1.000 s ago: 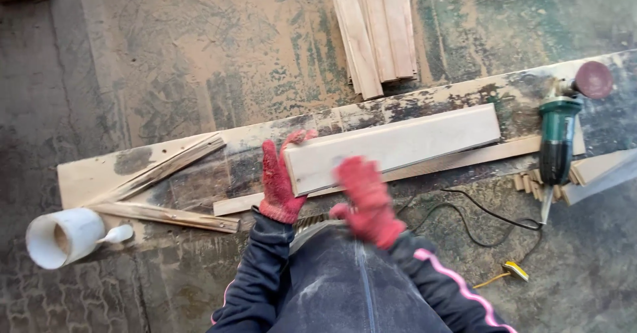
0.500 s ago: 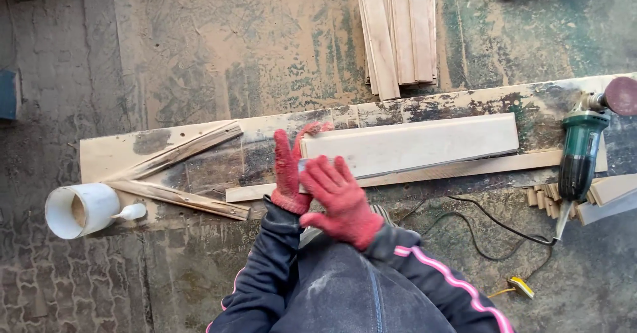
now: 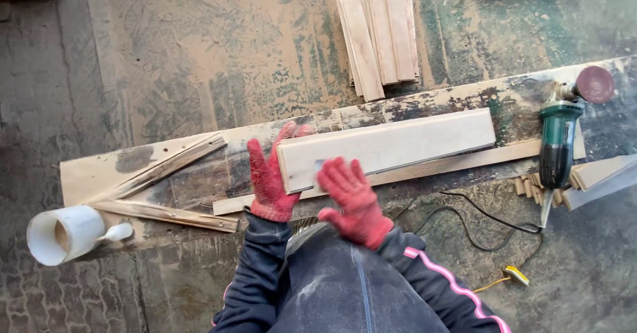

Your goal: Sanding a wooden plank using an angle grinder and a manual sanding block.

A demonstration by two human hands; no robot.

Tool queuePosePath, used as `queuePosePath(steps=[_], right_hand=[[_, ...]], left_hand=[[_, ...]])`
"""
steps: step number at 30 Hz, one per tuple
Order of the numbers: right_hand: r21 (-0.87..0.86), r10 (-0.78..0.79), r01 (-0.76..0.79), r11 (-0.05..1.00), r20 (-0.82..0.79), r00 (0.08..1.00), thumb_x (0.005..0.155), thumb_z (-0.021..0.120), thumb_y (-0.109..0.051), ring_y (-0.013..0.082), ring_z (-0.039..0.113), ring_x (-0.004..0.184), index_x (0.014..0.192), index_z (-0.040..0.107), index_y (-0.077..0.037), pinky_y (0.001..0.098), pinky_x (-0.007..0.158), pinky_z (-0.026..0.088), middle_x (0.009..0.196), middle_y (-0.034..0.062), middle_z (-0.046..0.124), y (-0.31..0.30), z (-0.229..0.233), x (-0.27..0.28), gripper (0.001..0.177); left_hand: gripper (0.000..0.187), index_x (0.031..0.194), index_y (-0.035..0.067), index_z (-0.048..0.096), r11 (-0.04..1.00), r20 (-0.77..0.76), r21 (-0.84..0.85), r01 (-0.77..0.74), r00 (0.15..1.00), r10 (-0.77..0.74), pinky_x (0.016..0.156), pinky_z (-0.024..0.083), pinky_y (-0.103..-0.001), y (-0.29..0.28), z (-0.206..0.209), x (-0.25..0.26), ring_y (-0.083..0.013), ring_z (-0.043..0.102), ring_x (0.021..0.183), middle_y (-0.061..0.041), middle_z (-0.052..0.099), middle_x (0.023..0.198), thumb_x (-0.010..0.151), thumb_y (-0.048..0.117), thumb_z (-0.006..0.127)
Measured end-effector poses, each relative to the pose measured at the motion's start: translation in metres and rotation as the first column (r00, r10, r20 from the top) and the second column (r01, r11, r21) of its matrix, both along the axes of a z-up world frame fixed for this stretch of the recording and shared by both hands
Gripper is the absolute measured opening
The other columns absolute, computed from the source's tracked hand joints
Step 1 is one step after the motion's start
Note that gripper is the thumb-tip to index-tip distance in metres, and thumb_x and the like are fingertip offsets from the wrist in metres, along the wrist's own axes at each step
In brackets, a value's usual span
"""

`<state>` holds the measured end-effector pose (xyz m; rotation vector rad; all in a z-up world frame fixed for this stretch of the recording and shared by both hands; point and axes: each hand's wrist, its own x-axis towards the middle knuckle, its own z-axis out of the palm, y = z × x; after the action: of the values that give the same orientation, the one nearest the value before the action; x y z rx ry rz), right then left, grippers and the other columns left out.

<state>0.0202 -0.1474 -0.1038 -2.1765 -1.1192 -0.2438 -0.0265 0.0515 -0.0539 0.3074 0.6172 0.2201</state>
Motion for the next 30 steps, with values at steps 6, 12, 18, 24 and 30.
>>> queuePosePath(steps=[6, 12, 18, 24, 30], right_hand=[[-0.286, -0.199, 0.224, 0.932, 0.114, 0.973, 0.108, 0.040, -0.045, 0.0238, 0.040, 0.151, 0.149, 0.057, -0.029, 0.0482, 0.128, 0.021, 0.161, 0.0025, 0.049, -0.131, -0.104, 0.084, 0.047], [-0.296, -0.170, 0.163, 0.941, 0.004, 0.986, 0.104, 0.050, -0.040, 0.0333, 0.041, 0.150, 0.150, 0.056, -0.018, 0.0531, 0.126, 0.021, 0.159, 0.0143, 0.049, -0.031, -0.045, 0.051, 0.052], [-0.021, 0.271, -0.275, 0.961, -0.103, 0.957, 0.085, 0.046, -0.082, 0.0295, 0.032, 0.154, 0.155, 0.046, -0.025, 0.0531, 0.127, 0.020, 0.164, 0.0060, 0.039, 0.041, 0.012, 0.001, 0.091], [-0.431, -0.289, 0.180, 0.884, -0.203, 0.936, 0.103, 0.030, -0.067, 0.0362, 0.021, 0.156, 0.164, 0.029, -0.015, 0.0548, 0.128, 0.011, 0.170, 0.0171, 0.024, -0.070, -0.063, 0.080, 0.080], [-0.101, 0.230, -0.248, 0.963, -0.166, 0.959, 0.084, 0.036, -0.086, 0.0299, 0.017, 0.157, 0.162, 0.030, -0.020, 0.0504, 0.128, 0.007, 0.169, 0.0100, 0.026, 0.056, 0.044, -0.027, 0.103]], left_hand=[[0.102, 0.154, 0.019, 0.045, 0.998, 0.007, -0.056, 0.019, 1.000, -0.019, 0.097, 0.052, -0.067, 0.001, -0.013, -0.009, -0.0420, 0.060, 0.125, -0.014, 0.051, 0.153, 0.075, 0.082, 0.060], [0.099, 0.151, 0.018, 0.049, 0.992, 0.035, -0.115, -0.042, 0.998, 0.046, 0.100, 0.051, -0.067, -0.004, -0.020, -0.008, -0.0434, 0.060, 0.126, -0.017, 0.055, 0.149, 0.076, 0.083, 0.058], [0.113, 0.156, 0.017, 0.039, 0.993, 0.064, -0.119, -0.016, 0.998, 0.024, 0.107, 0.043, -0.070, 0.002, -0.006, -0.016, -0.0456, 0.053, 0.132, -0.018, 0.047, 0.155, 0.072, 0.091, 0.051], [0.107, 0.159, 0.019, 0.037, 0.987, 0.117, -0.162, -0.004, 0.993, 0.024, 0.102, 0.046, -0.071, -0.005, -0.024, -0.022, -0.0452, 0.051, 0.134, -0.014, 0.042, 0.160, 0.077, 0.088, 0.050], [0.117, 0.157, 0.039, 0.033, 0.891, 0.148, -0.328, -0.314, 0.914, 0.377, 0.117, 0.045, -0.045, -0.002, -0.279, -0.032, -0.0215, 0.049, 0.141, 0.000, 0.047, 0.161, 0.058, 0.090, 0.068]])
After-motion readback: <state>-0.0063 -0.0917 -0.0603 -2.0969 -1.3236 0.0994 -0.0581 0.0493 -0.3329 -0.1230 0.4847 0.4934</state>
